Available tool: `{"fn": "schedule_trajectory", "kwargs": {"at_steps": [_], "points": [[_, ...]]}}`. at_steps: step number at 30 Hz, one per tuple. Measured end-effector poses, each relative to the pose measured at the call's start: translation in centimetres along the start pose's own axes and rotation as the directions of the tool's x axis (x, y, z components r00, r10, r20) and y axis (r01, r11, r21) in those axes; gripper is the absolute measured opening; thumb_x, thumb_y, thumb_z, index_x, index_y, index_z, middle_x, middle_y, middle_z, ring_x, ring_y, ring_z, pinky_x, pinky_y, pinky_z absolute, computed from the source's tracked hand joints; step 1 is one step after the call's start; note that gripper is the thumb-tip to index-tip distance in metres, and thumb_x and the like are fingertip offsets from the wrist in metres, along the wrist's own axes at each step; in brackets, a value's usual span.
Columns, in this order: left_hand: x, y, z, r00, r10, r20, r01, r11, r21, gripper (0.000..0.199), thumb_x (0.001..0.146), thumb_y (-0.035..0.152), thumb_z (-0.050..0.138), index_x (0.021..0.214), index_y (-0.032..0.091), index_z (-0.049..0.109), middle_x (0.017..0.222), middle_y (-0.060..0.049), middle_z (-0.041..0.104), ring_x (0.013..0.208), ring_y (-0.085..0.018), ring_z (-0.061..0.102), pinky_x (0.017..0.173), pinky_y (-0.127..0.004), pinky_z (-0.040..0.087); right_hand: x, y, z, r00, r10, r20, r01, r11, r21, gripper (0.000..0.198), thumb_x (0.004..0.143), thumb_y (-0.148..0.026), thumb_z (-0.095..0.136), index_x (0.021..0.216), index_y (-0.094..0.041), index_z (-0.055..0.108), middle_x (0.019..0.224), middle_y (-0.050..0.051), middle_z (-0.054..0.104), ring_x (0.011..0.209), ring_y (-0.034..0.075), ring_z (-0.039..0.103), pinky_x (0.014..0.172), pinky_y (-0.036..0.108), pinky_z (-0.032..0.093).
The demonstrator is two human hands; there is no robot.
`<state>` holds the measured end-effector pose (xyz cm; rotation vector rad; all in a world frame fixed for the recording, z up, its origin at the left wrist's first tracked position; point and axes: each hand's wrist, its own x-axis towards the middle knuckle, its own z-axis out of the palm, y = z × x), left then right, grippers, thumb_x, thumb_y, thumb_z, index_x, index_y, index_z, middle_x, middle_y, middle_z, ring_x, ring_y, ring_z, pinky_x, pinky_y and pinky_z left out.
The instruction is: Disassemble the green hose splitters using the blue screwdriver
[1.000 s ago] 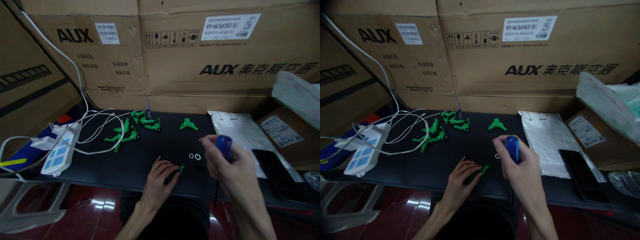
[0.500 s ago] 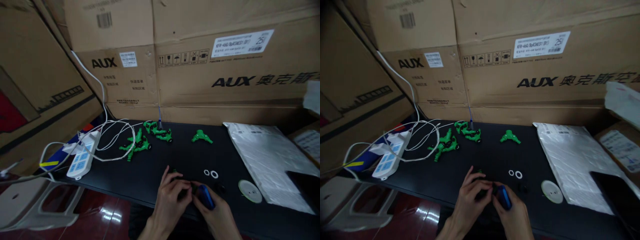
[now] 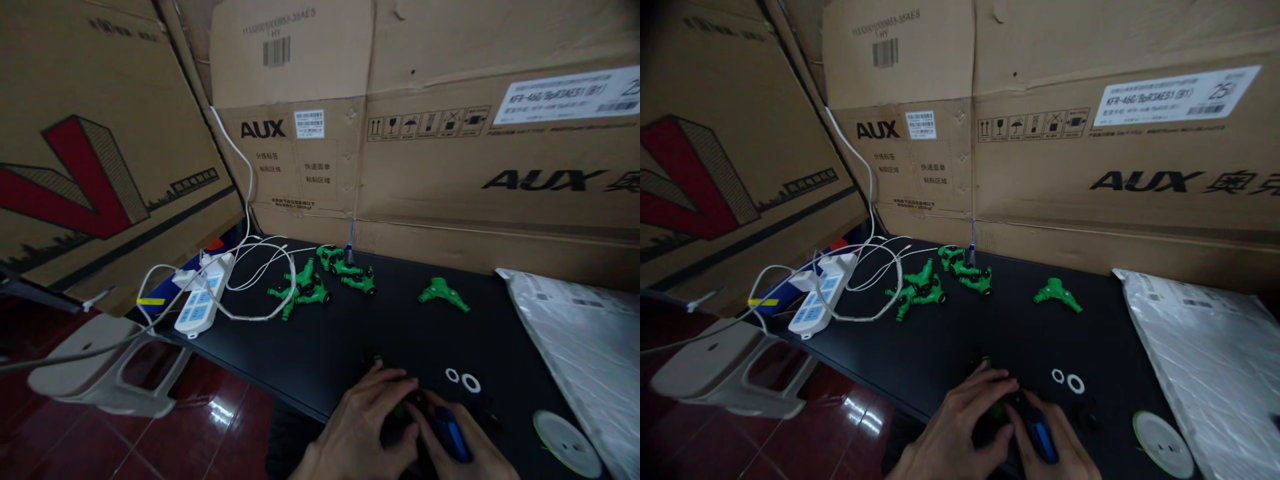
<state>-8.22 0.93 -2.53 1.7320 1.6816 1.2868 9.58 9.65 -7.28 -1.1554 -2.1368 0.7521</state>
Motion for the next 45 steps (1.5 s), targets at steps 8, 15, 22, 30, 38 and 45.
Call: {"fn": "schedule_trajectory", "kwargs": {"at_steps": [8,15,22,30,38,45], "points": [[0.4,0.2,-0.4,0.998,-0.003,0.067,-0.002,0.998,0.064,0.074,0.084,0.013,0.067,0.154,0.022,0.045,0.152,-0.007,0.058,0.146,-0.023,0.049,0.127,-0.046,0.036,0.2,1.2,-0.7,0.994,-0.046,0.098,0.048,0.999,-0.016,0.050,0.091,-0.064,0.062,0.120,-0.026,0.078,0.114,0.006,0.079,0.100,0.025,0.079,0.082,0.027,0.065],[0.9,-0.4,-0.2,0.997,0.067,0.045,-0.071,0.994,0.086,0.071,0.086,0.014,0.065,0.154,0.018,0.043,0.145,-0.010,0.064,0.143,-0.023,0.052,0.126,-0.048,0.038,0.8,-3.3,-0.8,0.996,0.052,-0.076,-0.051,0.999,0.014,0.044,0.090,-0.059,0.066,0.107,-0.022,0.079,0.107,0.009,0.080,0.092,0.029,0.080,0.082,0.036,0.066],[1.2,0.0,-0.9,0.980,0.141,-0.144,-0.136,0.990,0.045,0.046,0.090,0.014,0.065,0.136,0.021,0.060,0.128,-0.011,0.072,0.122,-0.027,0.065,0.107,-0.050,0.055,1.5,-6.4,-1.5,0.966,0.219,-0.140,-0.188,0.960,0.207,0.033,0.086,-0.043,0.073,0.107,-0.018,0.078,0.101,0.009,0.082,0.089,0.027,0.079,0.083,0.037,0.065],[4.0,2.0,-1.4,0.995,-0.095,0.024,0.098,0.979,-0.176,0.022,0.096,0.022,0.068,0.116,0.021,0.077,0.112,-0.006,0.077,0.104,-0.020,0.071,0.095,-0.034,0.055,1.6,-7.5,-3.0,0.967,0.158,-0.202,-0.088,0.944,0.317,0.024,0.088,-0.028,0.071,0.110,-0.025,0.078,0.103,0.003,0.080,0.091,0.018,0.076,0.083,0.026,0.061],[5.6,2.5,-1.6,0.890,-0.383,0.246,0.449,0.651,-0.612,0.017,0.090,0.034,0.077,0.103,0.023,0.080,0.098,-0.002,0.081,0.092,-0.017,0.074,0.081,-0.023,0.055,2.0,-8.6,-3.7,0.974,0.124,-0.192,-0.038,0.916,0.400,0.029,0.090,-0.022,0.074,0.117,-0.033,0.076,0.093,-0.003,0.072,0.084,0.013,0.069,0.079,0.021,0.055],[6.9,2.6,-1.7,0.876,-0.378,0.300,0.477,0.580,-0.661,0.020,0.089,0.032,0.078,0.109,0.028,0.079,0.104,-0.001,0.080,0.100,-0.015,0.073,0.085,-0.020,0.054,2.1,-8.9,-4.3,0.936,0.342,-0.081,-0.242,0.796,0.555,0.027,0.086,-0.032,0.078,0.112,-0.029,0.079,0.091,0.001,0.071,0.084,0.016,0.066,0.076,0.026,0.054]]}}
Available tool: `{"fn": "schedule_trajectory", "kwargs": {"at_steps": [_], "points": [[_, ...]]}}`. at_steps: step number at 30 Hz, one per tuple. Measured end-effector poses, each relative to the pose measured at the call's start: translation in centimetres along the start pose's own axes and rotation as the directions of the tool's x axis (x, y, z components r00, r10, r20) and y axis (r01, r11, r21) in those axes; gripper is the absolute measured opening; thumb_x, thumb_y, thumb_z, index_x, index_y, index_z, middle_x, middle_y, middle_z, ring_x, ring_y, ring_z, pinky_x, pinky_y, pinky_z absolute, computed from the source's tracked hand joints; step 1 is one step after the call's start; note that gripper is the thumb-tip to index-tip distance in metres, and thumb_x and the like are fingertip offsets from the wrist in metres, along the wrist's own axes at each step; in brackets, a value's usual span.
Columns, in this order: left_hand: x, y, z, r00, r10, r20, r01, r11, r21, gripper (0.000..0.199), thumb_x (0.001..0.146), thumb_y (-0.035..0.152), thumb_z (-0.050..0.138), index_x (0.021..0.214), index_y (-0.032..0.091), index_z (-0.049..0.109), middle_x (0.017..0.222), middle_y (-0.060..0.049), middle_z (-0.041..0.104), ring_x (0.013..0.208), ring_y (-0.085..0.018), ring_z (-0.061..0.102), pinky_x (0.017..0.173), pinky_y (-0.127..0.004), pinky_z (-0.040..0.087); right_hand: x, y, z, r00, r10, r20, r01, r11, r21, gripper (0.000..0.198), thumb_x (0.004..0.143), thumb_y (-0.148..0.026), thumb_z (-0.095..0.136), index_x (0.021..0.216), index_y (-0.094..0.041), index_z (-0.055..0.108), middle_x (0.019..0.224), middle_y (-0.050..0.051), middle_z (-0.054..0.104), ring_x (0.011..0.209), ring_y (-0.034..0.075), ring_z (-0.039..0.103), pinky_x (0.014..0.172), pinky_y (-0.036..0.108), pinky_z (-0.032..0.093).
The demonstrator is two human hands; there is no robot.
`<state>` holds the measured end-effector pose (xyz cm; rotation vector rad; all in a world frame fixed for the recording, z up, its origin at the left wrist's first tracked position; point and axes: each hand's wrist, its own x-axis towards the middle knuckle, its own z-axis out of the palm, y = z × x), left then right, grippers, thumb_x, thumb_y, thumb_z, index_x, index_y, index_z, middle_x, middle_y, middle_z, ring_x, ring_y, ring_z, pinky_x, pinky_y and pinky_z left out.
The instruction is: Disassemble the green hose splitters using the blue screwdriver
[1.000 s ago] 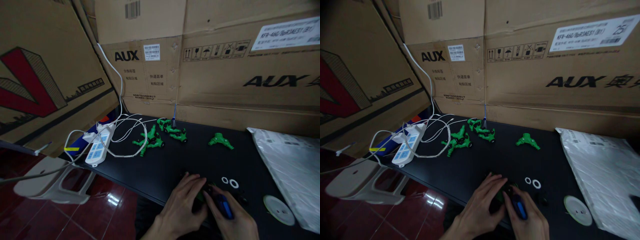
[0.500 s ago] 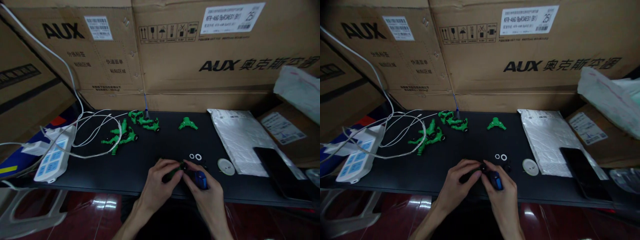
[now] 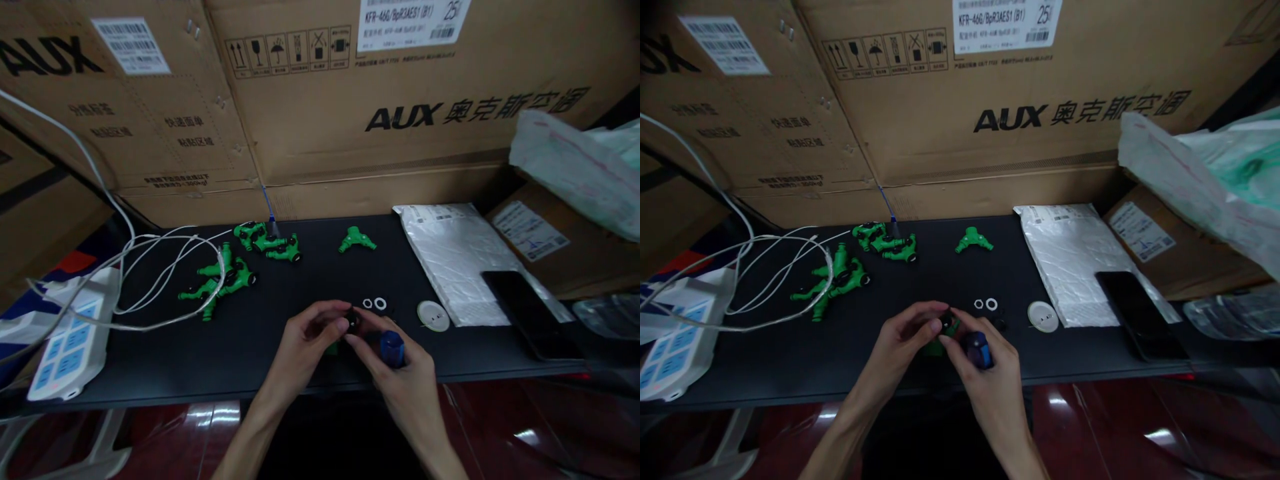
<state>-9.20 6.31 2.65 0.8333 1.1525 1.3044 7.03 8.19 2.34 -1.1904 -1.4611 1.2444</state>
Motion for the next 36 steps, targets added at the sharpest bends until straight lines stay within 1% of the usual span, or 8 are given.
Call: {"fn": "schedule_trajectory", "kwargs": {"at_steps": [6,13,18,21,23,27,32,36], "points": [[0.3,-0.3,-0.7,0.997,0.056,0.046,-0.061,0.991,0.117,0.020,0.091,0.032,0.076,0.110,0.032,0.081,0.106,0.000,0.074,0.098,-0.013,0.068,0.085,-0.017,0.052,0.1,0.5,-0.8,0.973,0.228,0.014,-0.228,0.964,0.138,0.039,0.087,-0.056,0.072,0.095,-0.018,0.077,0.061,-0.002,0.056,0.043,0.008,0.041,0.039,0.022,0.032],[0.2,-0.9,-0.6,0.982,0.166,0.091,-0.183,0.957,0.225,0.024,0.088,0.025,0.079,0.110,0.035,0.082,0.111,-0.001,0.071,0.094,-0.013,0.068,0.083,-0.019,0.054,0.3,1.4,-0.3,0.927,0.360,0.105,-0.374,0.907,0.195,0.050,0.077,-0.060,0.081,0.102,-0.017,0.074,0.046,-0.010,0.035,0.036,0.005,0.025,0.033,0.019,0.018],[-0.2,-1.2,-0.6,0.982,0.167,0.085,-0.187,0.920,0.344,0.024,0.087,0.027,0.080,0.110,0.032,0.082,0.106,-0.001,0.078,0.091,-0.014,0.071,0.083,-0.021,0.055,0.0,1.7,-0.2,0.898,0.422,0.126,-0.440,0.873,0.212,0.056,0.075,-0.064,0.081,0.103,-0.016,0.071,0.048,-0.010,0.038,0.037,0.003,0.023,0.033,0.017,0.016],[-0.3,-1.1,-1.5,0.990,0.139,-0.004,-0.127,0.918,0.375,0.021,0.092,0.032,0.074,0.112,0.029,0.081,0.110,-0.002,0.080,0.099,-0.017,0.074,0.089,-0.024,0.056,0.2,1.7,-0.8,0.891,0.433,0.134,-0.453,0.866,0.212,0.057,0.074,-0.064,0.081,0.103,-0.016,0.071,0.061,-0.003,0.058,0.038,0.001,0.025,0.034,0.017,0.016],[-0.3,-1.1,-2.8,0.980,0.135,-0.149,-0.078,0.938,0.337,0.026,0.095,0.038,0.070,0.115,0.026,0.080,0.109,-0.003,0.081,0.096,-0.018,0.075,0.088,-0.025,0.058,0.5,1.7,-1.5,0.890,0.437,0.126,-0.455,0.866,0.206,0.056,0.075,-0.064,0.081,0.101,-0.016,0.071,0.072,0.002,0.067,0.038,0.000,0.026,0.034,0.017,0.017],[-1.1,-1.4,-6.2,0.909,0.159,-0.386,-0.020,0.940,0.341,0.035,0.093,0.046,0.071,0.115,0.021,0.078,0.106,-0.005,0.082,0.089,-0.018,0.075,0.083,-0.025,0.059,0.9,2.1,-2.8,0.888,0.445,0.113,-0.459,0.868,0.189,0.052,0.077,-0.062,0.081,0.098,-0.016,0.069,0.069,-0.001,0.064,0.039,0.001,0.027,0.034,0.017,0.018],[-2.6,-2.3,-7.9,0.894,0.135,-0.428,0.066,0.903,0.424,0.039,0.086,0.050,0.076,0.108,0.018,0.080,0.093,-0.006,0.082,0.084,-0.021,0.076,0.080,-0.028,0.060,0.8,2.8,-2.7,0.879,0.450,0.160,-0.471,0.872,0.135,0.049,0.077,-0.061,0.081,0.092,-0.016,0.070,0.052,-0.007,0.049,0.036,0.003,0.026,0.034,0.018,0.015],[-2.8,-2.7,-7.7,0.897,0.125,-0.424,0.069,0.908,0.413,0.039,0.086,0.049,0.075,0.108,0.018,0.080,0.089,-0.006,0.081,0.083,-0.021,0.075,0.078,-0.028,0.060,0.5,3.1,-2.1,0.867,0.463,0.182,-0.484,0.869,0.096,0.050,0.074,-0.061,0.083,0.090,-0.015,0.071,0.058,-0.005,0.054,0.037,0.003,0.030,0.035,0.019,0.018]]}}
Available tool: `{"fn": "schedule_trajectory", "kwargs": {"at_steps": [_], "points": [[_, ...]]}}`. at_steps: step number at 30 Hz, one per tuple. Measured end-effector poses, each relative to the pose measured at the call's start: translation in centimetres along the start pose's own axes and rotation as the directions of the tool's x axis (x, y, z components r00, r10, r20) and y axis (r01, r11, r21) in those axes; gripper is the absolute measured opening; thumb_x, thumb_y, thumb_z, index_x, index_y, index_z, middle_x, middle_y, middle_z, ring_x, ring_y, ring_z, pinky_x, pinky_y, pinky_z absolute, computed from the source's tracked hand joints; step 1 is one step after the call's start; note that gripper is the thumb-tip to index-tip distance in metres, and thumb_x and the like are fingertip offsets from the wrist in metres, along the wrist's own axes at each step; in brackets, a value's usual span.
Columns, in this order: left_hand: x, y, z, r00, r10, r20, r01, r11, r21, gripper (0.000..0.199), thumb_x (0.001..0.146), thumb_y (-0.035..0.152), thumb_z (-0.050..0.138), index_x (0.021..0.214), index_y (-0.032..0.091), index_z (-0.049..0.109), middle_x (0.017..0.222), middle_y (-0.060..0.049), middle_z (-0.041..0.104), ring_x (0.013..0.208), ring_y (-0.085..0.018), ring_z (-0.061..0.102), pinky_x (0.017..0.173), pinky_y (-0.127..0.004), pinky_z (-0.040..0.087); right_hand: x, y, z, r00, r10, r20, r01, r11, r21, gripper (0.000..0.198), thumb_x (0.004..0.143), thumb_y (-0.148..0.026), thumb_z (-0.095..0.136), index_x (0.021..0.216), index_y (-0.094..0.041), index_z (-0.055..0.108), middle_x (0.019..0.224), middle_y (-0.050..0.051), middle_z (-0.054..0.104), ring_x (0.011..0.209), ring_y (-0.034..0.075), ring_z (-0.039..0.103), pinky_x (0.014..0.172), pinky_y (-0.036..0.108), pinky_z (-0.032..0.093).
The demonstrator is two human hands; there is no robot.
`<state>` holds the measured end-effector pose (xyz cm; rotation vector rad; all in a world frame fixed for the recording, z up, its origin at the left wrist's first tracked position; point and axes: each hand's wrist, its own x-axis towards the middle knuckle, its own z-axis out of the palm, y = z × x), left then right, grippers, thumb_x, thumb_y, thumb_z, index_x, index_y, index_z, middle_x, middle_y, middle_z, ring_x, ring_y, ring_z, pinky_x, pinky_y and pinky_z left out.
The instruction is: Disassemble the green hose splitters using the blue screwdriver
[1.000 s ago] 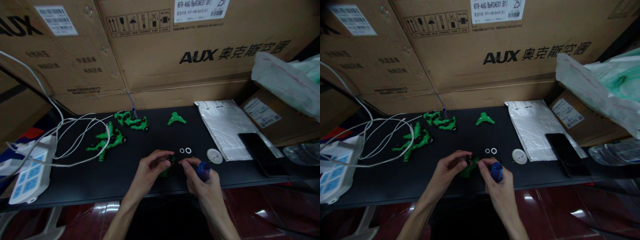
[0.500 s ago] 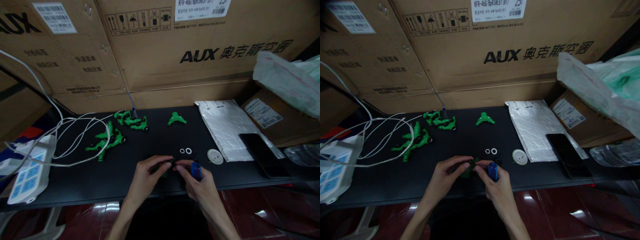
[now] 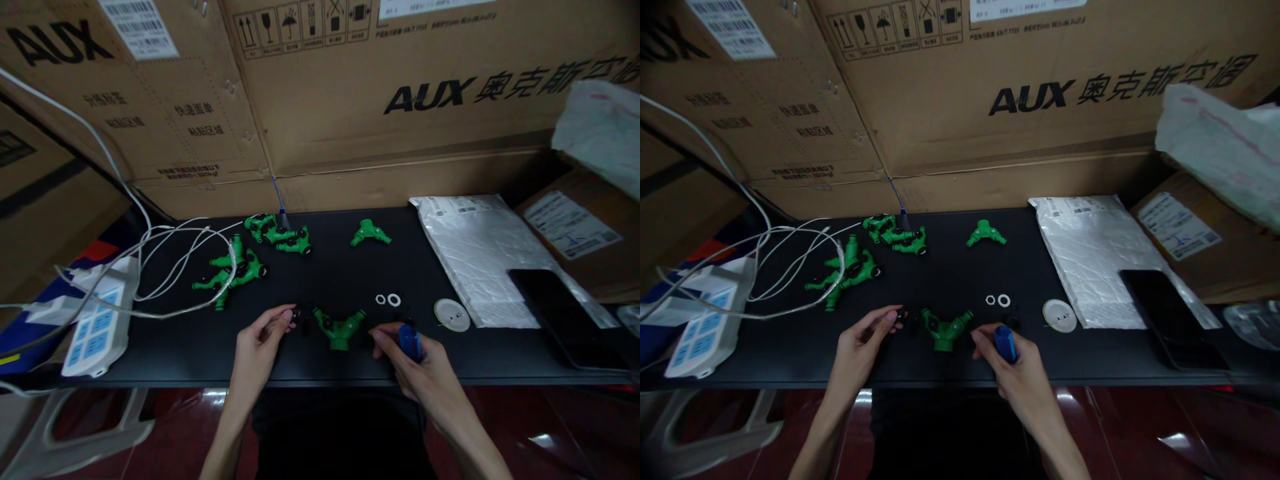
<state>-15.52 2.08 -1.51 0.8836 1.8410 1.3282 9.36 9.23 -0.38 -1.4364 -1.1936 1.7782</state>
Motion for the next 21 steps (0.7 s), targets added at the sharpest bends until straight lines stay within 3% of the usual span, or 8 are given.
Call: {"fn": "schedule_trajectory", "kwargs": {"at_steps": [8,13,18,21], "points": [[0.2,1.2,0.7,0.998,0.046,0.039,-0.041,0.993,-0.110,0.032,0.094,0.041,0.067,0.115,0.018,0.077,0.102,-0.006,0.079,0.085,-0.017,0.072,0.079,-0.026,0.056,-1.4,-2.0,-1.2,0.998,-0.010,-0.056,0.016,0.993,0.114,0.054,0.079,-0.068,0.076,0.093,-0.016,0.070,0.062,-0.008,0.035,0.046,0.004,0.025,0.041,0.017,0.016],[0.6,3.4,3.0,0.966,0.097,0.240,-0.037,0.969,-0.244,0.027,0.098,0.039,0.063,0.114,0.019,0.071,0.097,-0.005,0.076,0.080,-0.016,0.074,0.074,-0.026,0.058,-2.2,-4.6,-2.9,0.986,-0.091,-0.143,0.118,0.973,0.199,0.051,0.077,-0.068,0.077,0.086,-0.018,0.072,0.062,-0.006,0.040,0.042,0.002,0.025,0.038,0.016,0.015],[1.6,4.9,5.2,0.909,0.077,0.409,0.079,0.933,-0.351,0.024,0.095,0.038,0.070,0.108,0.019,0.076,0.108,-0.007,0.079,0.101,-0.022,0.077,0.097,-0.034,0.059,-1.8,-6.2,-2.5,0.977,-0.127,-0.171,0.158,0.970,0.185,0.048,0.073,-0.064,0.083,0.084,-0.018,0.069,0.059,-0.007,0.039,0.041,0.002,0.027,0.036,0.015,0.017],[1.9,5.7,5.6,0.887,0.088,0.453,0.074,0.941,-0.329,0.026,0.091,0.034,0.074,0.113,0.020,0.078,0.114,-0.008,0.080,0.110,-0.025,0.076,0.102,-0.037,0.057,-1.1,-6.2,-1.5,0.986,-0.116,-0.119,0.134,0.978,0.161,0.048,0.074,-0.062,0.083,0.088,-0.020,0.066,0.056,-0.010,0.035,0.041,0.002,0.025,0.036,0.014,0.016]]}}
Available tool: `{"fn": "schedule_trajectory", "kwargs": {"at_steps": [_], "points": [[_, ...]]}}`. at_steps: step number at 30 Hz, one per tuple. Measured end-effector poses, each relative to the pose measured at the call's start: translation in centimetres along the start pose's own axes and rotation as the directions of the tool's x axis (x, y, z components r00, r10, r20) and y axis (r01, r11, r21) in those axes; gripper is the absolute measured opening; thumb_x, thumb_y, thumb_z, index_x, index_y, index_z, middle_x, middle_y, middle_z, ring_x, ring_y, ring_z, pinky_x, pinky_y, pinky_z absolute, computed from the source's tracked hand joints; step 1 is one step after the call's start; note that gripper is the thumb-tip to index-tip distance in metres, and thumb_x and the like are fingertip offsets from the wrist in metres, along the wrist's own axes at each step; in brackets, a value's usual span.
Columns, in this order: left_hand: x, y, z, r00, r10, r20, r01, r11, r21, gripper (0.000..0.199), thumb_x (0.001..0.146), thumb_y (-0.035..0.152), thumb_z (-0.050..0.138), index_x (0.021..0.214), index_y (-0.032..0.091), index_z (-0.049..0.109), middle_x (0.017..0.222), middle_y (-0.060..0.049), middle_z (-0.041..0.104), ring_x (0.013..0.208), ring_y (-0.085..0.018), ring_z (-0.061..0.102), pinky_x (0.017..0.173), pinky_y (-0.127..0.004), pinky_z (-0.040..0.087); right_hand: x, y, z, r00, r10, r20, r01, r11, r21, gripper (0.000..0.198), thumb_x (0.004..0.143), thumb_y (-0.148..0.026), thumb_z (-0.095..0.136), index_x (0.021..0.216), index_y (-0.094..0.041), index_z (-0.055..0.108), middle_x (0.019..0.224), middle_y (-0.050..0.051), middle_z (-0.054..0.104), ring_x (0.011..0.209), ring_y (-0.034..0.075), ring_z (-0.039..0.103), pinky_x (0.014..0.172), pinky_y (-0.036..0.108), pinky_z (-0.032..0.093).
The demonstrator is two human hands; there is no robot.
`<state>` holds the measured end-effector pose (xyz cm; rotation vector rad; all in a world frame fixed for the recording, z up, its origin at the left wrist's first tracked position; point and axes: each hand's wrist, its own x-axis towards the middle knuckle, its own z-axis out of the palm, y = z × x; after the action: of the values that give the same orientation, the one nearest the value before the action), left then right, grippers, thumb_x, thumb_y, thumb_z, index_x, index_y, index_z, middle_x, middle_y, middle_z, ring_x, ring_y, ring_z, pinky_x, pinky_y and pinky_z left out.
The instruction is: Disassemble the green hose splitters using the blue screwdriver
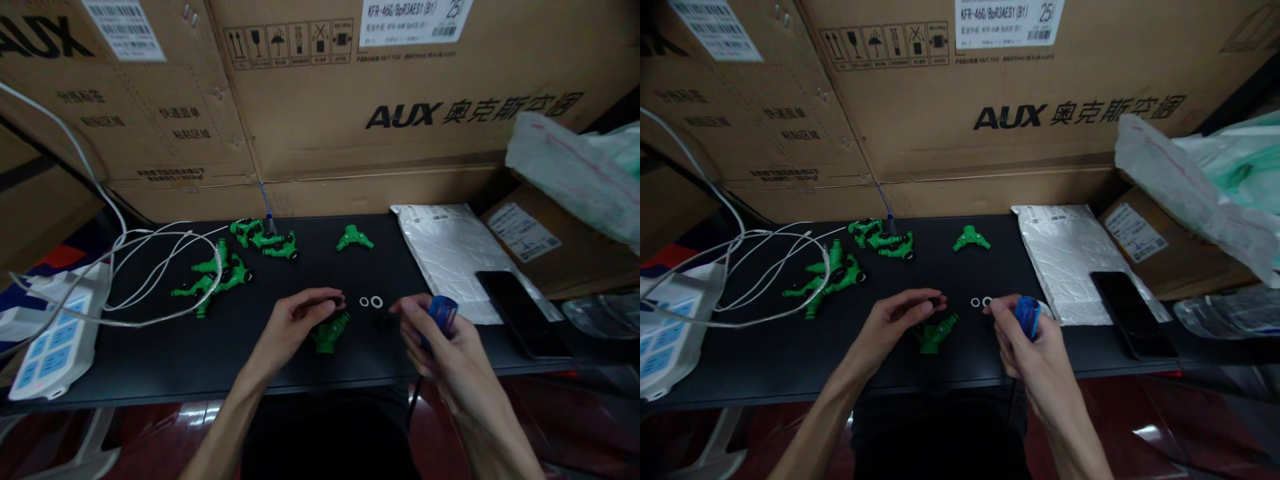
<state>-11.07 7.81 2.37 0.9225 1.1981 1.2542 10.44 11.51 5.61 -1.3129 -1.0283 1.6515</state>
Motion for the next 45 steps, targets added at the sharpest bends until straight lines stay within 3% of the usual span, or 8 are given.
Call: {"fn": "schedule_trajectory", "kwargs": {"at_steps": [5,9,13,16,20,31,38,45], "points": [[-0.1,0.6,-1.1,0.980,0.187,-0.069,-0.154,0.931,0.330,0.022,0.092,0.031,0.072,0.112,0.024,0.079,0.117,-0.005,0.079,0.109,-0.023,0.075,0.095,-0.034,0.061,0.5,1.5,0.9,0.990,0.076,0.115,-0.070,0.996,-0.054,0.051,0.077,-0.062,0.081,0.097,-0.018,0.065,0.063,-0.008,0.047,0.038,0.000,0.026,0.034,0.015,0.014],[-1.7,-0.3,-3.9,0.863,0.449,-0.234,-0.249,0.780,0.574,0.016,0.093,0.031,0.073,0.106,0.023,0.078,0.117,-0.005,0.078,0.105,-0.021,0.074,0.095,-0.033,0.061,0.3,2.8,0.5,0.986,0.109,0.124,-0.098,0.991,-0.092,0.052,0.078,-0.064,0.079,0.097,-0.017,0.067,0.062,-0.008,0.046,0.037,0.000,0.027,0.034,0.015,0.013],[-4.1,-2.5,-6.5,0.863,0.365,-0.348,-0.108,0.808,0.579,0.019,0.093,0.036,0.073,0.102,0.020,0.076,0.114,-0.006,0.079,0.101,-0.024,0.077,0.094,-0.036,0.063,-0.2,4.0,-0.2,0.984,0.137,0.112,-0.123,0.985,-0.124,0.052,0.078,-0.065,0.078,0.095,-0.017,0.068,0.062,-0.008,0.046,0.039,0.001,0.028,0.035,0.015,0.016],[-5.4,-3.6,-7.2,0.898,0.305,-0.318,-0.035,0.768,0.639,0.020,0.094,0.036,0.070,0.107,0.023,0.077,0.116,-0.005,0.079,0.103,-0.024,0.076,0.097,-0.037,0.061,-0.4,4.7,-0.7,0.983,0.150,0.102,-0.135,0.980,-0.145,0.054,0.077,-0.066,0.078,0.095,-0.016,0.068,0.061,-0.007,0.047,0.039,0.001,0.029,0.035,0.015,0.017],[-6.1,-3.5,-7.0,0.926,0.322,-0.198,-0.079,0.676,0.733,0.021,0.091,0.034,0.074,0.111,0.030,0.079,0.111,-0.003,0.079,0.104,-0.025,0.074,0.099,-0.039,0.058,-0.4,4.9,-0.8,0.984,0.153,0.092,-0.137,0.977,-0.164,0.057,0.075,-0.068,0.079,0.096,-0.016,0.068,0.063,-0.007,0.048,0.039,0.001,0.030,0.035,0.015,0.018],[-6.8,-4.5,-6.8,0.883,0.431,-0.185,-0.141,0.620,0.772,0.023,0.094,0.026,0.073,0.115,0.031,0.078,0.111,-0.001,0.079,0.103,-0.022,0.070,0.096,-0.035,0.056,-0.7,4.6,-0.4,0.987,0.139,0.080,-0.122,0.975,-0.187,0.057,0.074,-0.068,0.080,0.094,-0.016,0.069,0.062,-0.006,0.047,0.041,0.002,0.033,0.036,0.016,0.021],[-6.9,-3.5,-6.5,0.881,0.398,-0.256,-0.119,0.710,0.694,0.027,0.091,0.028,0.078,0.117,0.029,0.076,0.114,-0.001,0.078,0.101,-0.021,0.071,0.097,-0.034,0.056,-0.8,4.1,0.1,0.986,0.155,0.065,-0.151,0.987,-0.058,0.053,0.074,-0.065,0.083,0.090,-0.016,0.070,0.059,-0.009,0.034,0.045,0.003,0.023,0.038,0.016,0.015],[-6.5,-3.9,-6.1,0.888,0.357,-0.291,-0.148,0.819,0.554,0.027,0.086,0.028,0.083,0.112,0.030,0.078,0.109,0.001,0.077,0.094,-0.016,0.071,0.087,-0.026,0.058,-1.4,3.2,1.3,0.989,0.093,0.119,-0.103,0.991,0.087,0.041,0.079,-0.055,0.083,0.077,-0.017,0.068,0.056,-0.008,0.036,0.042,0.002,0.024,0.037,0.015,0.017]]}}
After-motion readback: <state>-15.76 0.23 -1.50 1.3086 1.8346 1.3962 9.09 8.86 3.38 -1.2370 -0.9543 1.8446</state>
